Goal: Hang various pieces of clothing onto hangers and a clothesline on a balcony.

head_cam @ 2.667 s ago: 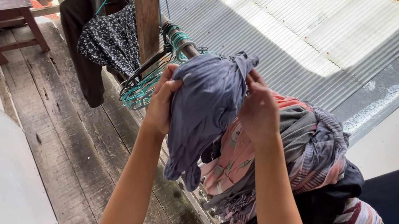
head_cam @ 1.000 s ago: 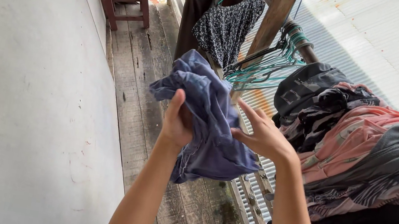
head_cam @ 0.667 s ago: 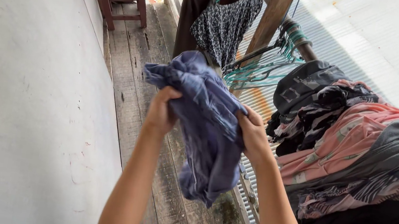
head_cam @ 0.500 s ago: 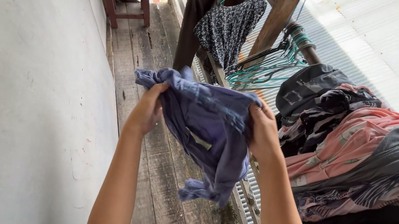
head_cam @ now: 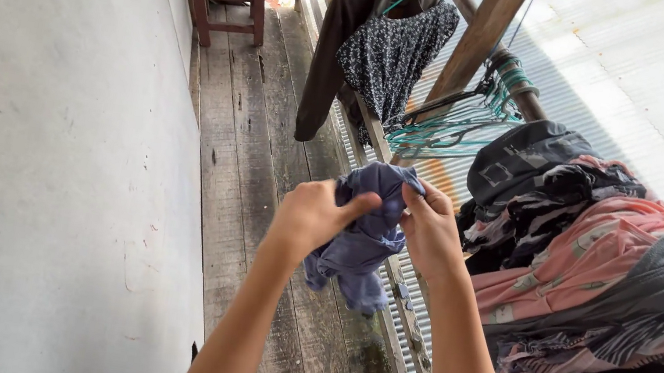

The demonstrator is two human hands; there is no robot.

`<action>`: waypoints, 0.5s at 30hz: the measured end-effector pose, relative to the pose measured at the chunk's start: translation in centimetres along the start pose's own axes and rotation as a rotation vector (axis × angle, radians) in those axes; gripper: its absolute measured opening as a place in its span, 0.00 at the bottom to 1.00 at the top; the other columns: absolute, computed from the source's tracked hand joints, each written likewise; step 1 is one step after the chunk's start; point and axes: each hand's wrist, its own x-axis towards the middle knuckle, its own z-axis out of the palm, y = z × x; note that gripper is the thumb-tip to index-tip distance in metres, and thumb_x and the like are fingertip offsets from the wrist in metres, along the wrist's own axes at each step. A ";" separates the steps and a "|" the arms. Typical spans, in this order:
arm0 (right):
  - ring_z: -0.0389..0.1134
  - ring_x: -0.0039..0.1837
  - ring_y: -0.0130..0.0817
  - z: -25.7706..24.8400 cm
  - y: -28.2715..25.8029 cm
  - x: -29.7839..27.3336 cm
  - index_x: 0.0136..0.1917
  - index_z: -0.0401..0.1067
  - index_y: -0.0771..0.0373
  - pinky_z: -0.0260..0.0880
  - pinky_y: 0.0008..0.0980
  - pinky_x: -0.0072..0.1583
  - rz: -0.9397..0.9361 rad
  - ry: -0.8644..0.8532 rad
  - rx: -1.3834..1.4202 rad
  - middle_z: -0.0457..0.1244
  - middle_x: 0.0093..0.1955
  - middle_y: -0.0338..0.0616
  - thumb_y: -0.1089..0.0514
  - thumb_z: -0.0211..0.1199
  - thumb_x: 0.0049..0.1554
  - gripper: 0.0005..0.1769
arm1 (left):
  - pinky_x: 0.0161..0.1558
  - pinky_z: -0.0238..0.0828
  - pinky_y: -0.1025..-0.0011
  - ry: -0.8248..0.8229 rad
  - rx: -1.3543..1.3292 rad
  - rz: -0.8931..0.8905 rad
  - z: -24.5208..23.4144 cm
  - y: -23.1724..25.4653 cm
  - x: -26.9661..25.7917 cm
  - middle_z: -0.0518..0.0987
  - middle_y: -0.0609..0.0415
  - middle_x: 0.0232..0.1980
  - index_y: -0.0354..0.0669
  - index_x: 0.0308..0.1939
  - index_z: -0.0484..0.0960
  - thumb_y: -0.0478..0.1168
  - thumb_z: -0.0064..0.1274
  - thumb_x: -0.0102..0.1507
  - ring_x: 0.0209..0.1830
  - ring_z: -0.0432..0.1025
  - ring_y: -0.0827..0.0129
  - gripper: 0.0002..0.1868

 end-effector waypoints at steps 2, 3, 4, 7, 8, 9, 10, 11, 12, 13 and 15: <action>0.69 0.48 0.28 0.3 -0.3 -0.4 0.57 0.74 0.69 0.70 0.32 0.49 0.009 0.022 -0.003 0.69 0.49 0.40 0.58 0.61 0.68 0.11 | 0.44 0.77 0.56 0.065 -0.134 0.147 2.5 -0.4 0.6 0.83 0.37 0.40 0.31 0.41 0.83 0.73 0.46 0.56 0.42 0.80 0.48 0.43; 0.69 0.47 0.28 0.3 -0.6 -0.6 0.56 0.74 0.69 0.70 0.32 0.49 0.020 0.036 -0.009 0.69 0.48 0.40 0.58 0.60 0.67 0.11 | 0.42 0.77 0.57 0.136 -0.273 0.289 3.8 -0.6 0.9 0.83 0.38 0.40 0.31 0.45 0.82 0.64 0.53 0.59 0.41 0.80 0.49 0.35; 0.69 0.47 0.28 0.8 -1.8 -0.7 0.56 0.74 0.69 0.70 0.32 0.49 0.015 0.042 -0.008 0.69 0.48 0.40 0.58 0.60 0.67 0.11 | 0.42 0.77 0.57 0.131 -0.271 0.295 4.9 -1.5 2.0 0.83 0.38 0.40 0.31 0.45 0.82 0.64 0.53 0.59 0.41 0.80 0.49 0.35; 0.71 0.48 0.31 -1.0 -4.2 -0.5 0.54 0.74 0.67 0.73 0.34 0.51 0.025 0.184 0.007 0.70 0.48 0.42 0.59 0.57 0.64 0.11 | 0.41 0.77 0.59 0.198 -0.706 0.314 6.2 -4.7 5.0 0.84 0.43 0.40 0.35 0.48 0.82 0.49 0.50 0.68 0.38 0.78 0.55 0.19; 0.70 0.51 0.33 -3.7 -4.1 -0.3 0.56 0.73 0.68 0.72 0.34 0.55 -0.047 0.224 0.027 0.69 0.51 0.44 0.60 0.56 0.67 0.10 | 0.43 0.77 0.60 0.159 -1.152 0.040 5.5 -6.3 5.7 0.84 0.46 0.41 0.37 0.45 0.80 0.45 0.48 0.69 0.38 0.79 0.58 0.14; 0.70 0.54 0.34 -6.5 -4.0 -0.2 0.57 0.73 0.68 0.72 0.35 0.59 -0.120 0.263 0.047 0.68 0.53 0.46 0.61 0.55 0.70 0.09 | 0.45 0.78 0.60 0.112 -1.581 -0.262 4.8 -7.9 6.3 0.84 0.50 0.41 0.39 0.43 0.79 0.40 0.46 0.69 0.39 0.79 0.62 0.09; 0.70 0.54 0.34 -7.3 -5.1 -0.6 0.57 0.73 0.68 0.72 0.35 0.59 -0.122 0.265 0.049 0.68 0.53 0.46 0.61 0.55 0.70 0.09 | 0.45 0.78 0.60 0.111 -1.579 -0.262 3.0 -8.7 6.1 0.84 0.50 0.41 0.39 0.43 0.79 0.40 0.46 0.69 0.39 0.79 0.62 0.09; 0.71 0.53 0.36 -8.0 -6.2 -1.0 0.55 0.72 0.66 0.74 0.38 0.58 -0.110 0.275 0.100 0.69 0.53 0.46 0.58 0.53 0.69 0.11 | 0.50 0.77 0.58 0.218 -1.664 -0.310 1.2 -9.5 5.8 0.83 0.52 0.44 0.44 0.45 0.78 0.43 0.43 0.70 0.45 0.78 0.64 0.10; 0.72 0.52 0.38 -8.8 -7.4 -1.5 0.53 0.72 0.65 0.76 0.42 0.56 -0.099 0.287 0.152 0.69 0.52 0.47 0.55 0.50 0.67 0.13 | 0.55 0.75 0.57 0.327 -1.745 -0.358 -0.5 -10.3 5.7 0.83 0.55 0.48 0.50 0.48 0.77 0.46 0.41 0.70 0.51 0.77 0.67 0.11; 0.72 0.52 0.38 -9.7 -7.6 -1.6 0.53 0.72 0.65 0.76 0.42 0.56 -0.102 0.290 0.153 0.69 0.52 0.47 0.55 0.50 0.67 0.13 | 0.55 0.75 0.57 0.323 -1.743 -0.357 -1.2 -9.7 5.6 0.83 0.55 0.48 0.50 0.48 0.77 0.46 0.41 0.70 0.51 0.77 0.67 0.11; 0.73 0.54 0.39 -11.5 -8.0 -1.8 0.54 0.71 0.68 0.77 0.43 0.60 -0.101 0.447 0.166 0.69 0.53 0.49 0.55 0.48 0.65 0.16 | 0.59 0.71 0.56 0.318 -1.626 -0.201 -2.4 -8.8 5.4 0.81 0.54 0.49 0.49 0.50 0.78 0.47 0.42 0.70 0.53 0.74 0.65 0.12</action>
